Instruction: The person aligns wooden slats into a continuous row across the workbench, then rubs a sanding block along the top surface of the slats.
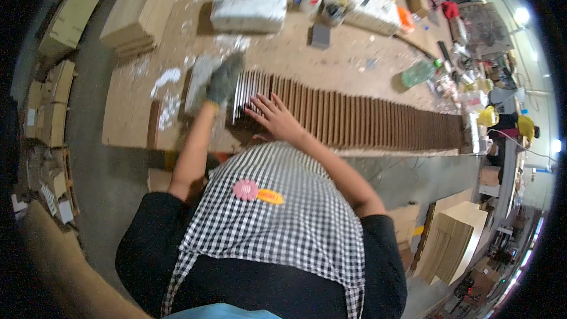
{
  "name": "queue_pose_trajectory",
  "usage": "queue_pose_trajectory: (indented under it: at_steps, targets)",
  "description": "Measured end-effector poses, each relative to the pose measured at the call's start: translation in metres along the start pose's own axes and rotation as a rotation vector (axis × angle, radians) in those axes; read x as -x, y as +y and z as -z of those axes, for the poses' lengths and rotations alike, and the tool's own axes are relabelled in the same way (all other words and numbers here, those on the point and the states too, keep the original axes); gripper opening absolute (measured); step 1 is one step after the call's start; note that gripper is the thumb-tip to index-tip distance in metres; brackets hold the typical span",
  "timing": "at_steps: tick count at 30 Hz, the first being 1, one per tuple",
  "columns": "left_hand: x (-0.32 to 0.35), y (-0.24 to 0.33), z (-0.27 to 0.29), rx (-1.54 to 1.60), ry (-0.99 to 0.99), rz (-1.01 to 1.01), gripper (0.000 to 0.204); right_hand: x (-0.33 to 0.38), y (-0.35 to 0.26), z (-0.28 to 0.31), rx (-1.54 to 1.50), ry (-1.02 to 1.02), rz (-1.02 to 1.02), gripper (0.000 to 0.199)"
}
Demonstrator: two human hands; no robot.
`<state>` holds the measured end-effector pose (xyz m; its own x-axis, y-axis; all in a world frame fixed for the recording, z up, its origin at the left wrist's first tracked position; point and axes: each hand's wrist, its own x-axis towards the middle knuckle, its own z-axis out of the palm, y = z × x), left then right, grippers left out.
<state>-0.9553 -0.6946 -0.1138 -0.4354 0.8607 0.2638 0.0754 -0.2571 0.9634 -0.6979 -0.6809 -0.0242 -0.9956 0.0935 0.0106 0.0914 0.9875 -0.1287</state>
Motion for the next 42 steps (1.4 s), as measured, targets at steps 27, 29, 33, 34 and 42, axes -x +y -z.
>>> queue_pose_trajectory:
  at_steps: [27, 29, 33, 34, 42]
  targets:
    - [-0.030, 0.012, -0.110, -0.599, -0.552, 0.273, 0.040, 0.020, 0.017, -0.078, 0.039, 0.143, 0.297, 0.035]
    - [-0.021, 0.015, -0.118, -0.580, -0.505, 0.280, 0.039, 0.024, 0.022, -0.080, 0.058, 0.144, 0.288, 0.034]
    - [-0.023, 0.017, -0.104, -0.682, -0.567, 0.277, 0.039, 0.024, 0.022, -0.073, 0.034, 0.069, 0.324, 0.067]
    - [-0.029, 0.010, -0.098, -0.648, -0.590, 0.264, 0.038, 0.029, 0.025, -0.065, 0.067, 0.011, 0.296, 0.077]
    - [-0.069, -0.001, -0.107, -0.387, -0.870, 0.357, 0.043, 0.055, 0.050, -0.044, 0.205, -0.120, 0.249, 0.078]
